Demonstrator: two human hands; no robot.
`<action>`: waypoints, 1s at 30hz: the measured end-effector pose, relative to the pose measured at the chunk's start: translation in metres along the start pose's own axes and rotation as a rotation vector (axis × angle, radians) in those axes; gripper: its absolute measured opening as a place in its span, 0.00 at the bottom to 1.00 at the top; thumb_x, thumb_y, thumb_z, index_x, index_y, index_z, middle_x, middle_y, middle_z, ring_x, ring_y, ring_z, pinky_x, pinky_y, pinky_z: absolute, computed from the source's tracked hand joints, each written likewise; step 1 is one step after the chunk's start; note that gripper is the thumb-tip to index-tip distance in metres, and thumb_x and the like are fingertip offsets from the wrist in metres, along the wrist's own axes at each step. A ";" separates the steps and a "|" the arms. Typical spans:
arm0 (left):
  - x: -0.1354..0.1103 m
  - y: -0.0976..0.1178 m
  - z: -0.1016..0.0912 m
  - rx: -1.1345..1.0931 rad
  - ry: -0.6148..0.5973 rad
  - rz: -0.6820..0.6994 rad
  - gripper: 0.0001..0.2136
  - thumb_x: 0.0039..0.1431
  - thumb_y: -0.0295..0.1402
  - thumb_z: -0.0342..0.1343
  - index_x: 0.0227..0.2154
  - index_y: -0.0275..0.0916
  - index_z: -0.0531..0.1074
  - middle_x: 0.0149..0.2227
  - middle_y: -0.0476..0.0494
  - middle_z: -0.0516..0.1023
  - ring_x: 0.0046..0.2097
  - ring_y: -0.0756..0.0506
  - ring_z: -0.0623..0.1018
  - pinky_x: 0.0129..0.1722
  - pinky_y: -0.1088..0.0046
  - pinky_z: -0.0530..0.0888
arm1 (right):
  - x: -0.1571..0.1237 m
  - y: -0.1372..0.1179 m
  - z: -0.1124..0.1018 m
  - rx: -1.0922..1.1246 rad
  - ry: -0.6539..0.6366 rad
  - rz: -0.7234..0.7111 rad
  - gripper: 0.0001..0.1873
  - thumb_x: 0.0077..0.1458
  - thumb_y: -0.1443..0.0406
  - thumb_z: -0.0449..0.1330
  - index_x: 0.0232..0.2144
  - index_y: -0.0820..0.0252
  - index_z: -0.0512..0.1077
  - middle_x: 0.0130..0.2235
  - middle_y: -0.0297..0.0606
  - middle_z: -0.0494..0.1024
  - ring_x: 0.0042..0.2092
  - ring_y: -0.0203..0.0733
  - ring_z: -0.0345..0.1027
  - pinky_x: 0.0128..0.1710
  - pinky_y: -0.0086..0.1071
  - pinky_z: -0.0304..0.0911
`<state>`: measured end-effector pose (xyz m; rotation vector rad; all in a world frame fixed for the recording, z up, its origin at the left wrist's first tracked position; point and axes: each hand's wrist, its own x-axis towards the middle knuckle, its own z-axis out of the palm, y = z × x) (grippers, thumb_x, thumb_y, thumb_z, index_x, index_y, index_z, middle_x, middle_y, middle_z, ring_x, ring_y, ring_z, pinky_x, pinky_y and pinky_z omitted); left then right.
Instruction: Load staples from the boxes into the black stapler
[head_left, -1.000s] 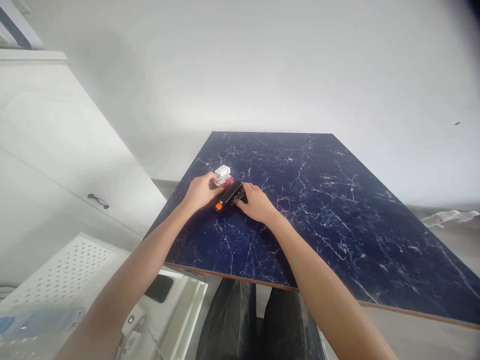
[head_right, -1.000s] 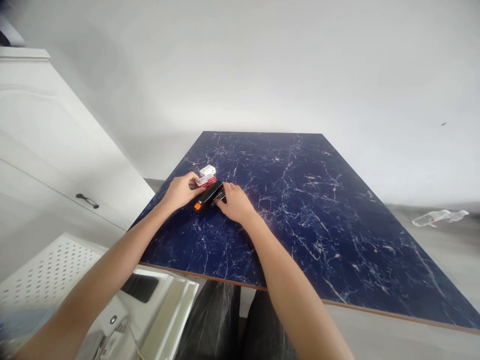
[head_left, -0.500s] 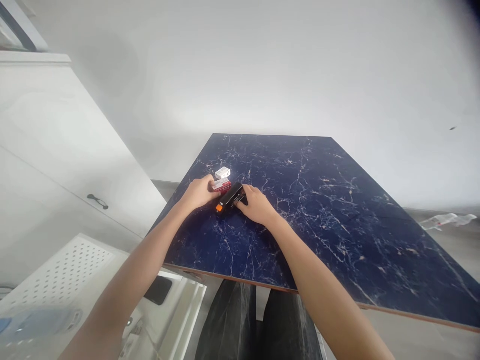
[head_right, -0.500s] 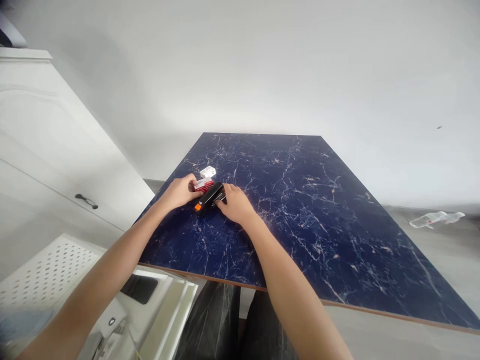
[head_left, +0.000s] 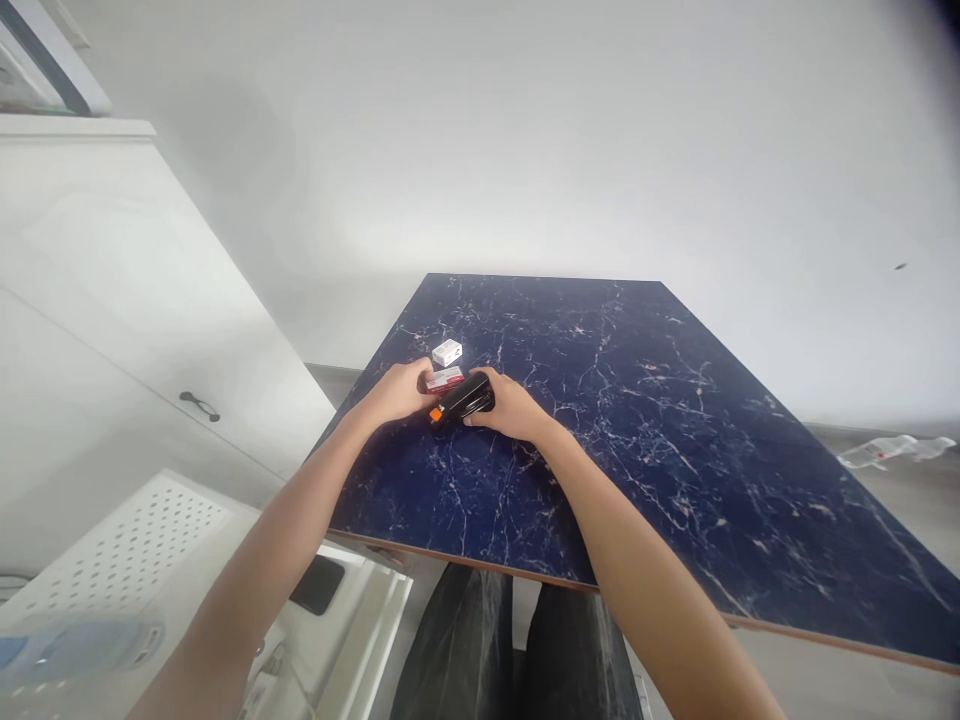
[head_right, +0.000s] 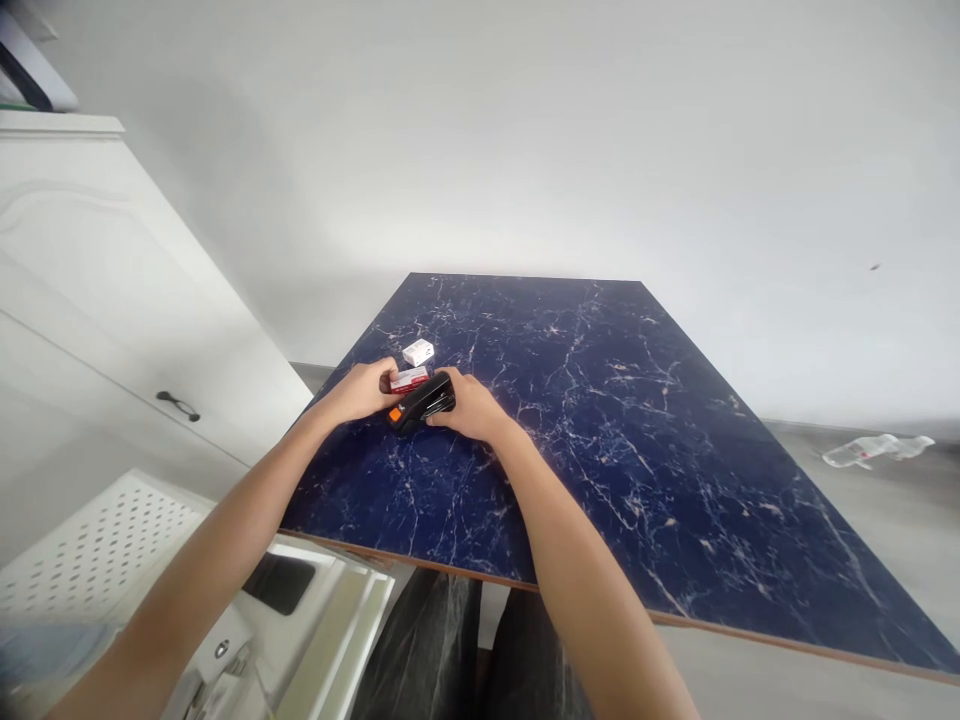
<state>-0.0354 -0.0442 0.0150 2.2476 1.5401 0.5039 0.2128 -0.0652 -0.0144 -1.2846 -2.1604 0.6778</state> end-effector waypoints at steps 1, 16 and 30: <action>0.000 0.000 0.000 -0.006 -0.001 -0.001 0.14 0.53 0.48 0.61 0.32 0.44 0.66 0.26 0.50 0.78 0.27 0.43 0.77 0.27 0.71 0.66 | 0.000 0.001 -0.001 -0.015 0.009 0.000 0.37 0.47 0.58 0.72 0.58 0.55 0.65 0.48 0.43 0.77 0.49 0.49 0.70 0.46 0.39 0.65; 0.009 0.007 0.017 0.041 0.136 -0.020 0.15 0.52 0.45 0.62 0.33 0.44 0.65 0.32 0.46 0.81 0.33 0.42 0.80 0.30 0.71 0.69 | -0.027 0.053 -0.044 -0.037 0.115 0.136 0.19 0.53 0.60 0.68 0.47 0.54 0.71 0.42 0.37 0.80 0.41 0.44 0.75 0.40 0.35 0.66; 0.013 0.006 0.027 0.051 0.171 -0.019 0.15 0.53 0.45 0.62 0.33 0.44 0.64 0.30 0.50 0.80 0.31 0.43 0.79 0.30 0.72 0.69 | -0.029 0.050 -0.045 -0.013 0.105 0.138 0.25 0.52 0.65 0.68 0.52 0.53 0.68 0.43 0.37 0.80 0.42 0.45 0.75 0.41 0.35 0.66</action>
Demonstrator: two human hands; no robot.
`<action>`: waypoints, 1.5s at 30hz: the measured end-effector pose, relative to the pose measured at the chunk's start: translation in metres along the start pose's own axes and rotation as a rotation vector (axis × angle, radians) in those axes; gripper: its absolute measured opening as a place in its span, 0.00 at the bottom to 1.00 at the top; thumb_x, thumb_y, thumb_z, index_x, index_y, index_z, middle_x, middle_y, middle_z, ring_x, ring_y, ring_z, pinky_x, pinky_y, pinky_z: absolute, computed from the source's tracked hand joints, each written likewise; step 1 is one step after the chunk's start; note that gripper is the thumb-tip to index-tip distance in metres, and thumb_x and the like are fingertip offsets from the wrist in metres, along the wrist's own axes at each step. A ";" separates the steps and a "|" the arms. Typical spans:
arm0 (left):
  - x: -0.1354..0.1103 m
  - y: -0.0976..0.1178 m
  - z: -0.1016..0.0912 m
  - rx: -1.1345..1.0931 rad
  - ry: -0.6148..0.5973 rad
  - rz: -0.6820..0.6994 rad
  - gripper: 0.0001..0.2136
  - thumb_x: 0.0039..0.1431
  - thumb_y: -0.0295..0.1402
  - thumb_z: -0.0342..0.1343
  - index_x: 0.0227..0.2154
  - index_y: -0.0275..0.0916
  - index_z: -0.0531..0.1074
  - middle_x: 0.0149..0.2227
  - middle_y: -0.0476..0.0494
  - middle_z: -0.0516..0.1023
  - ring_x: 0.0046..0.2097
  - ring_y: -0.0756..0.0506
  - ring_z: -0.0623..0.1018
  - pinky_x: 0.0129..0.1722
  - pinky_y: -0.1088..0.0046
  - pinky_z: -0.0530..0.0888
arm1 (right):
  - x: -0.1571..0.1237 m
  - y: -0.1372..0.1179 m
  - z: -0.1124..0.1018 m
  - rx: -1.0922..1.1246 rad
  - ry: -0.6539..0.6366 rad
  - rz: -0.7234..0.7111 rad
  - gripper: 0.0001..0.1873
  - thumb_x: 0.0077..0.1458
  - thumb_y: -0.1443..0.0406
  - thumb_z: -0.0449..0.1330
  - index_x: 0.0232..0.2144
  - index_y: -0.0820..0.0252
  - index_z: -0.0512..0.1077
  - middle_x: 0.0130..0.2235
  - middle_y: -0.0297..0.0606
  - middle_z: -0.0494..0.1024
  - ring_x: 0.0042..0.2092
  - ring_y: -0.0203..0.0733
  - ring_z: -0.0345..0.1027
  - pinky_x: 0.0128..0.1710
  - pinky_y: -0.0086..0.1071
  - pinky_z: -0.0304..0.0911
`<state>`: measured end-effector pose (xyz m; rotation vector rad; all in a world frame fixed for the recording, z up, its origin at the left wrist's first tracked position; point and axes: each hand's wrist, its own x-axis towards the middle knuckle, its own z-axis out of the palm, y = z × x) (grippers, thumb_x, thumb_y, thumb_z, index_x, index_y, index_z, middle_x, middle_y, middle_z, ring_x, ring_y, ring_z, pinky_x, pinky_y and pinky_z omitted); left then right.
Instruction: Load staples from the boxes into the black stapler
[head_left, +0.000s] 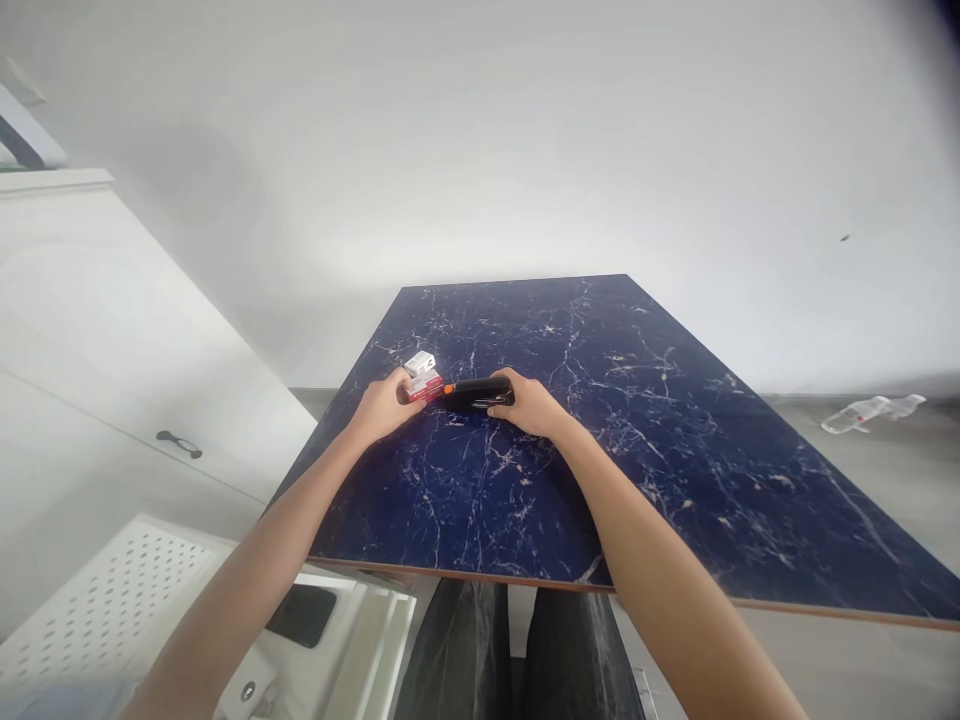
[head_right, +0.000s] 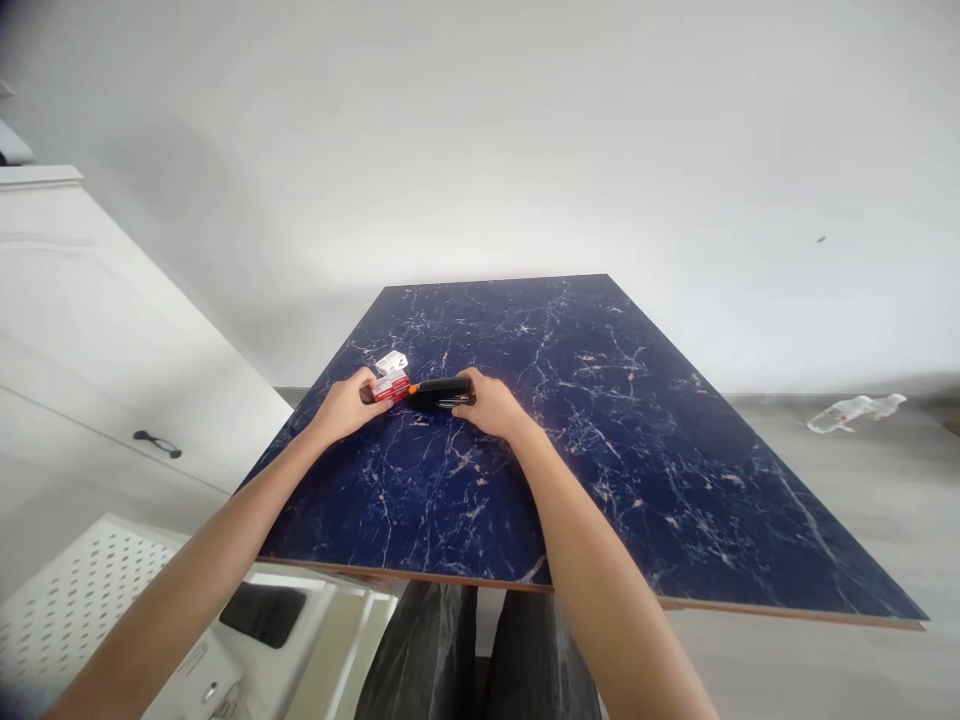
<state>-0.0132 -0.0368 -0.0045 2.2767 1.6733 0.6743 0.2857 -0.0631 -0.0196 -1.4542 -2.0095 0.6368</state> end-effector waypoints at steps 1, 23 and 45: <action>0.000 0.001 0.000 0.001 0.003 -0.004 0.15 0.53 0.45 0.62 0.34 0.44 0.64 0.30 0.50 0.80 0.31 0.43 0.79 0.31 0.71 0.69 | 0.000 0.000 0.000 0.003 -0.002 0.002 0.25 0.52 0.65 0.68 0.52 0.53 0.68 0.43 0.37 0.80 0.42 0.45 0.75 0.41 0.35 0.66; -0.008 -0.002 -0.034 -0.226 -0.226 0.281 0.17 0.56 0.47 0.63 0.44 0.42 0.75 0.54 0.40 0.78 0.55 0.35 0.75 0.53 0.57 0.72 | 0.000 -0.002 -0.003 -0.057 -0.016 0.013 0.16 0.53 0.62 0.68 0.44 0.55 0.69 0.40 0.37 0.80 0.40 0.46 0.75 0.36 0.32 0.63; 0.037 0.004 0.019 0.154 0.185 0.060 0.27 0.64 0.44 0.54 0.63 0.37 0.65 0.67 0.28 0.62 0.67 0.28 0.62 0.64 0.43 0.59 | -0.023 0.035 -0.036 0.013 -0.038 0.055 0.16 0.54 0.59 0.65 0.43 0.56 0.68 0.41 0.37 0.79 0.39 0.44 0.74 0.36 0.33 0.62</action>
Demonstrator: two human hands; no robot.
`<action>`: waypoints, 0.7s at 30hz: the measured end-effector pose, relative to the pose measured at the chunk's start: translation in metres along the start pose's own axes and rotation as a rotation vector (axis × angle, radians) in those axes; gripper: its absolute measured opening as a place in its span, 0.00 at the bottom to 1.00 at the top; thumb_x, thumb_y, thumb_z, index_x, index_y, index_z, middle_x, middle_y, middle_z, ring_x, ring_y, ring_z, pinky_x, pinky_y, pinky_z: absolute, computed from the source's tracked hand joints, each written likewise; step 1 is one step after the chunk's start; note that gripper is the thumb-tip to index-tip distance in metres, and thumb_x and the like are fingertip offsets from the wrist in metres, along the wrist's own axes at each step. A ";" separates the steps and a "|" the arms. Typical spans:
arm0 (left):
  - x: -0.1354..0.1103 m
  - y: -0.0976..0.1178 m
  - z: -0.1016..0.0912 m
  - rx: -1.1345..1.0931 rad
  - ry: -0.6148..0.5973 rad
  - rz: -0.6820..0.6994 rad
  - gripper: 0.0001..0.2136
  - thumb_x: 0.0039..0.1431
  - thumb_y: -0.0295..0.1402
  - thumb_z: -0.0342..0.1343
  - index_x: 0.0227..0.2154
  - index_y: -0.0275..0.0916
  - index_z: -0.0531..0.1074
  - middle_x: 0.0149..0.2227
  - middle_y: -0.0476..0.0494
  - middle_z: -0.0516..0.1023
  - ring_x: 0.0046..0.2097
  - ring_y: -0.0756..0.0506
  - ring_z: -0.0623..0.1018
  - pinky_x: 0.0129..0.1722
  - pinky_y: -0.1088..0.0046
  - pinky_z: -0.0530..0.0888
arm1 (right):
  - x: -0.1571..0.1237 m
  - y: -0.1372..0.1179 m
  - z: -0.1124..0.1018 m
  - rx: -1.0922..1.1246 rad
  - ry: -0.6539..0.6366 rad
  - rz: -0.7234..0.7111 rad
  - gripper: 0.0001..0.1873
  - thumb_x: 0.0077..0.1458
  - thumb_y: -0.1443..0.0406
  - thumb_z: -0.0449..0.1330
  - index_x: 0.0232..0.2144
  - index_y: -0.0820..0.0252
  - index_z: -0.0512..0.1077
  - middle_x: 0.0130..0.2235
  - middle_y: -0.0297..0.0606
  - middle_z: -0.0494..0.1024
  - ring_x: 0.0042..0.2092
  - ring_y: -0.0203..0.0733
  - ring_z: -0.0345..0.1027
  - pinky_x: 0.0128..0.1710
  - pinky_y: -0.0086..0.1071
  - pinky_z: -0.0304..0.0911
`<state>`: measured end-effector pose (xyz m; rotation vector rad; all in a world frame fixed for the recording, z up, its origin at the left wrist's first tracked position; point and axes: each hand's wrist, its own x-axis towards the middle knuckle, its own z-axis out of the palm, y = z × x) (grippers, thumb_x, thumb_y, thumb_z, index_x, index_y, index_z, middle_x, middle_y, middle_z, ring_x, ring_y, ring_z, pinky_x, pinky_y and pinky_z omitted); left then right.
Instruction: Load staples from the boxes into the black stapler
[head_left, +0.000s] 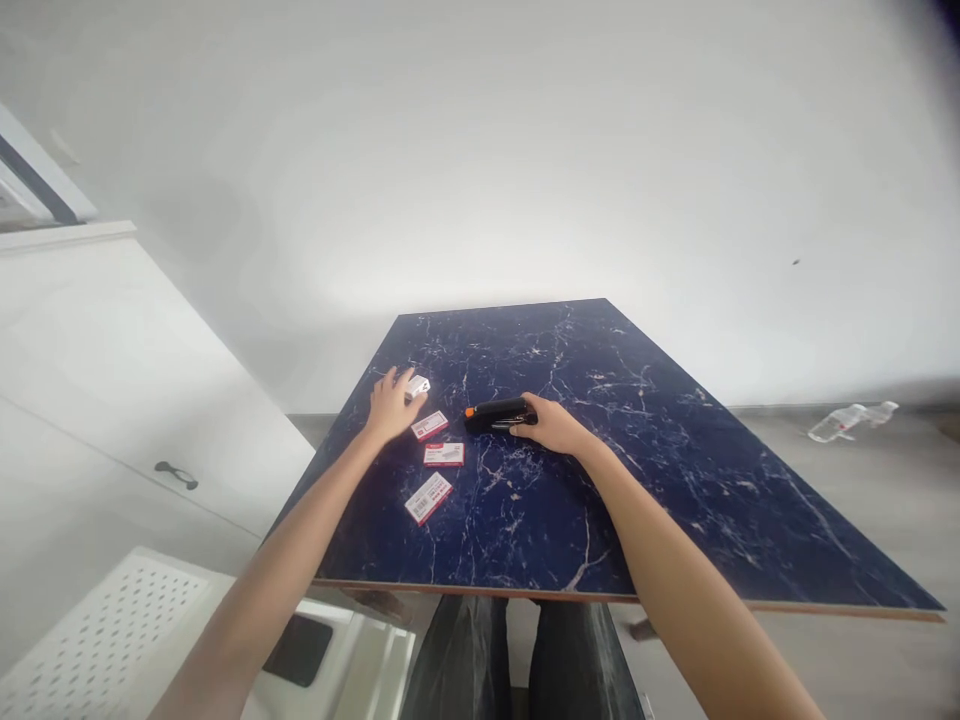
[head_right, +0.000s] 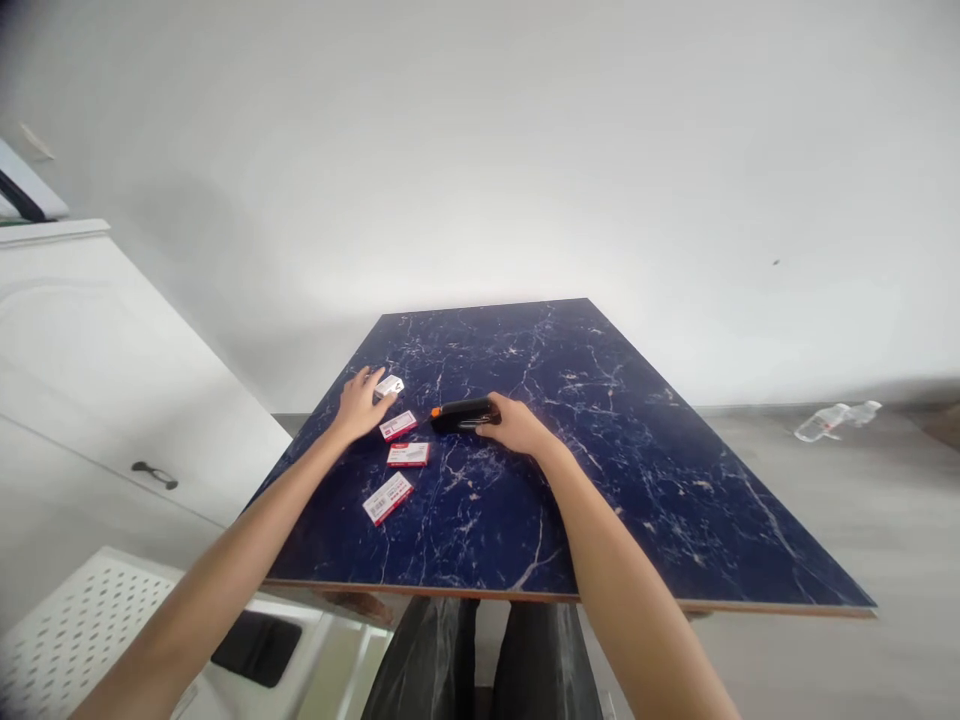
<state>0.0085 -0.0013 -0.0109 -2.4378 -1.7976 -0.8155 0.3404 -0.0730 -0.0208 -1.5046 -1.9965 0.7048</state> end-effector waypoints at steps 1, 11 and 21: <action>0.010 -0.004 0.001 -0.035 -0.039 0.009 0.25 0.64 0.41 0.54 0.61 0.36 0.67 0.64 0.29 0.67 0.64 0.29 0.66 0.62 0.46 0.62 | -0.001 -0.001 0.000 -0.009 0.005 0.003 0.16 0.54 0.59 0.65 0.43 0.55 0.68 0.41 0.37 0.79 0.40 0.45 0.74 0.36 0.33 0.62; -0.019 0.038 -0.022 -0.377 -0.582 0.305 0.19 0.61 0.40 0.56 0.53 0.44 0.72 0.50 0.42 0.79 0.44 0.41 0.80 0.42 0.67 0.74 | -0.003 -0.012 0.002 -0.093 0.039 0.041 0.15 0.53 0.63 0.66 0.42 0.55 0.68 0.39 0.36 0.80 0.39 0.44 0.74 0.36 0.32 0.61; -0.012 0.026 -0.030 -0.323 -0.565 0.322 0.20 0.58 0.44 0.58 0.53 0.46 0.73 0.52 0.40 0.77 0.47 0.38 0.79 0.40 0.65 0.74 | -0.008 -0.023 0.006 -0.112 0.165 0.006 0.27 0.52 0.63 0.66 0.54 0.54 0.66 0.50 0.43 0.77 0.50 0.53 0.71 0.48 0.42 0.65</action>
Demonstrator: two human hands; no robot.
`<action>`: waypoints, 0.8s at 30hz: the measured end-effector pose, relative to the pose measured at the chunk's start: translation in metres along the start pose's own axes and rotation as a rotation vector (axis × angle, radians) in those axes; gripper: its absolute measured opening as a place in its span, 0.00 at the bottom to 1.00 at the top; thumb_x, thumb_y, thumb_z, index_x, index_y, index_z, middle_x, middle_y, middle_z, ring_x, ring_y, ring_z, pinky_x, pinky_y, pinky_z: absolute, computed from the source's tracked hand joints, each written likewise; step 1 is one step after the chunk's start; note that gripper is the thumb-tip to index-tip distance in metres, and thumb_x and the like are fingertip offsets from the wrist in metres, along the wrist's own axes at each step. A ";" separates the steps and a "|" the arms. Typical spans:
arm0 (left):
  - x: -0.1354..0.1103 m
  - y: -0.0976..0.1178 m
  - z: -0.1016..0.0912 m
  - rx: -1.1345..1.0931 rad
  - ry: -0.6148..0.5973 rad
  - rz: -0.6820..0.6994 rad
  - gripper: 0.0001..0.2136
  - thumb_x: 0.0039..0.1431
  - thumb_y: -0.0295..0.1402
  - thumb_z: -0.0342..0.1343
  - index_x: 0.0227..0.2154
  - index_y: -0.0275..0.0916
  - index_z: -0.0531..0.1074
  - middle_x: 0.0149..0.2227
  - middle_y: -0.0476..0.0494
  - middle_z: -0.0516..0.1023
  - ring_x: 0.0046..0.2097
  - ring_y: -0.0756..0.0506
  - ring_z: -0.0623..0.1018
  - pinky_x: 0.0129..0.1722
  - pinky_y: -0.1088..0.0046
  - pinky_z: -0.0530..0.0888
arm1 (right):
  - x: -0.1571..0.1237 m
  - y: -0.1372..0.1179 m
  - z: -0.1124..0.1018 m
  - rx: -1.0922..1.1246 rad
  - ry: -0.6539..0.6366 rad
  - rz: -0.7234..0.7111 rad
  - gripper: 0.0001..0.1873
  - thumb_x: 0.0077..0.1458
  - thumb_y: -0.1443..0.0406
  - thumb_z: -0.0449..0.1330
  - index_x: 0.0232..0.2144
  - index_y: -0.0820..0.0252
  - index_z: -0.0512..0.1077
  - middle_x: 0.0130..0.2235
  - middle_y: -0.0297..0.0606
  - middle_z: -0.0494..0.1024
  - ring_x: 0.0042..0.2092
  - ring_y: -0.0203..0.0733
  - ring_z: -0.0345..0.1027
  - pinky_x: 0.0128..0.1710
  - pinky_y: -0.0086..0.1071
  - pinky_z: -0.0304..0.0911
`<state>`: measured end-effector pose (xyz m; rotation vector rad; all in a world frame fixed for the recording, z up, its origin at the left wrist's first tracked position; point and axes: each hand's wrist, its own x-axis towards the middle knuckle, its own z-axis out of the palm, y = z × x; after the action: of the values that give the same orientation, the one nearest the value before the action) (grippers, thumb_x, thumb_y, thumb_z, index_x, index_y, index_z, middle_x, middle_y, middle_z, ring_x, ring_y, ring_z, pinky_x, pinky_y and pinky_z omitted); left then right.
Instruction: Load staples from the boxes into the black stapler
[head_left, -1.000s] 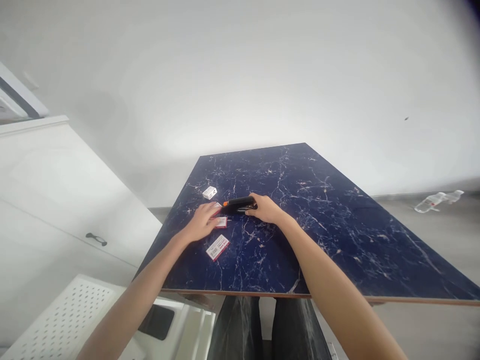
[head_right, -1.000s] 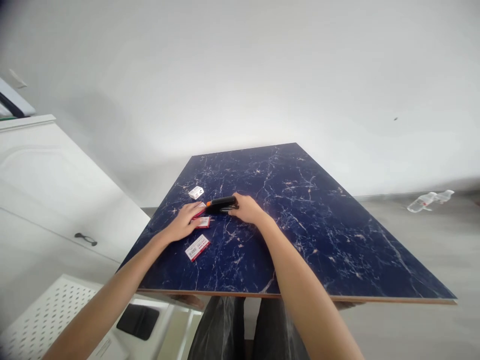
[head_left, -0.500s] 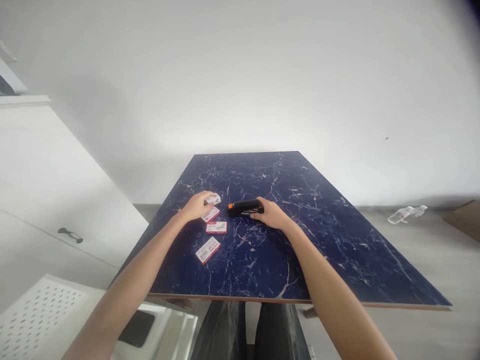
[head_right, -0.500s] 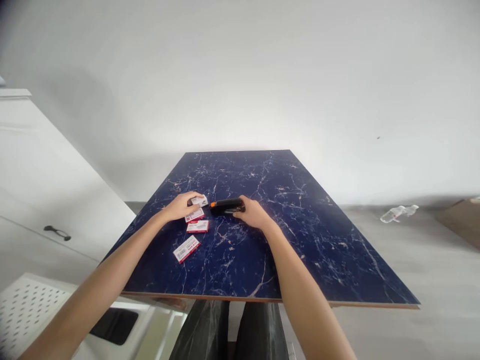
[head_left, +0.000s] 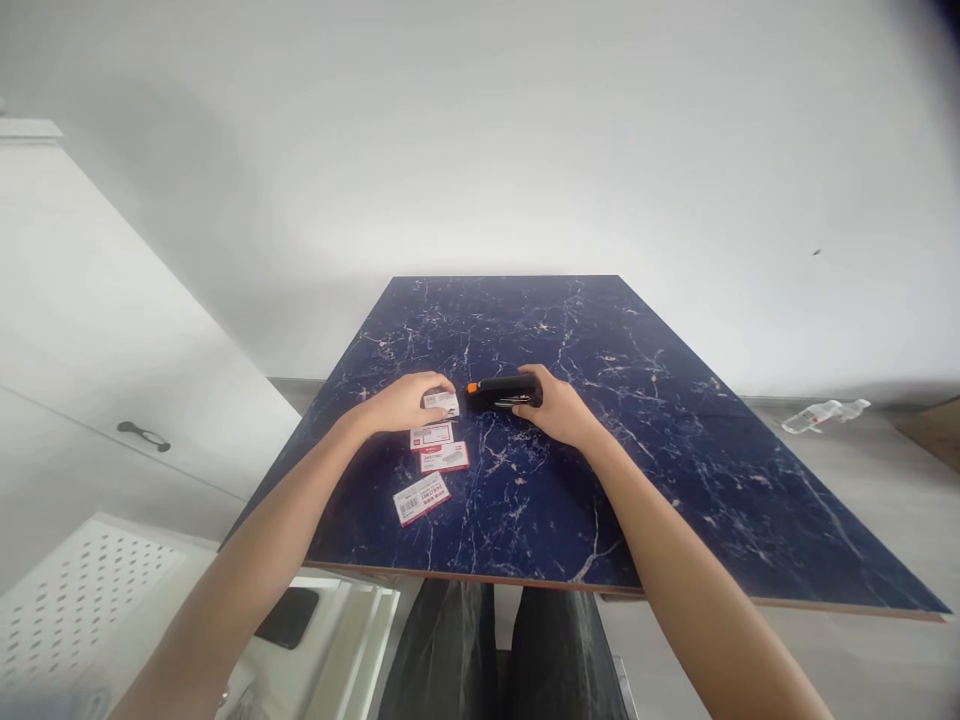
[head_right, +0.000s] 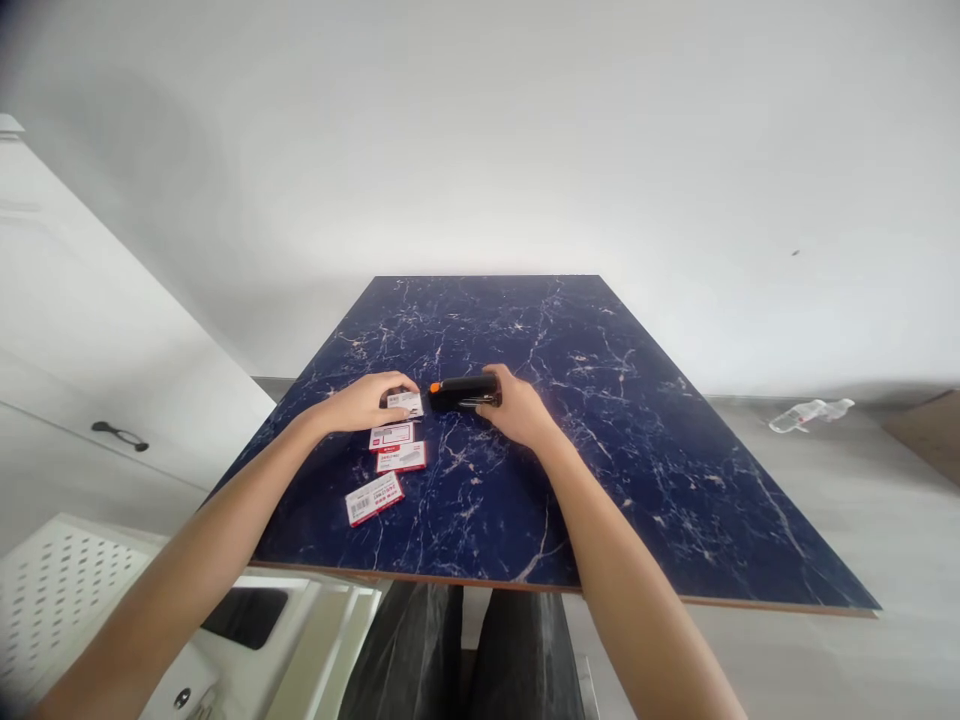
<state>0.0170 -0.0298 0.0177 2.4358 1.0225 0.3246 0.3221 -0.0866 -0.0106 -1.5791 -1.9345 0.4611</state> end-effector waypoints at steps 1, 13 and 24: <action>0.001 -0.001 0.000 0.020 0.029 0.014 0.20 0.58 0.44 0.58 0.52 0.45 0.74 0.52 0.40 0.77 0.49 0.37 0.78 0.42 0.64 0.75 | -0.001 -0.004 -0.002 -0.005 0.103 -0.044 0.29 0.52 0.63 0.65 0.56 0.55 0.65 0.53 0.46 0.75 0.53 0.54 0.69 0.51 0.44 0.64; 0.012 0.010 0.028 0.053 0.223 0.139 0.23 0.66 0.44 0.54 0.62 0.46 0.67 0.63 0.42 0.71 0.63 0.37 0.68 0.62 0.55 0.65 | -0.023 -0.061 0.027 0.069 -0.302 -0.555 0.09 0.55 0.62 0.65 0.39 0.57 0.75 0.40 0.37 0.78 0.36 0.39 0.70 0.38 0.31 0.62; 0.023 0.014 0.038 0.135 0.255 0.065 0.20 0.65 0.40 0.56 0.59 0.47 0.70 0.48 0.39 0.76 0.50 0.37 0.74 0.52 0.56 0.71 | -0.020 -0.051 0.008 0.048 -0.384 -0.342 0.11 0.49 0.65 0.68 0.37 0.56 0.75 0.37 0.35 0.80 0.35 0.40 0.72 0.36 0.31 0.62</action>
<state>0.0566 -0.0344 -0.0070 2.6011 1.1030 0.6208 0.2805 -0.1168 0.0099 -1.1541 -2.4032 0.6946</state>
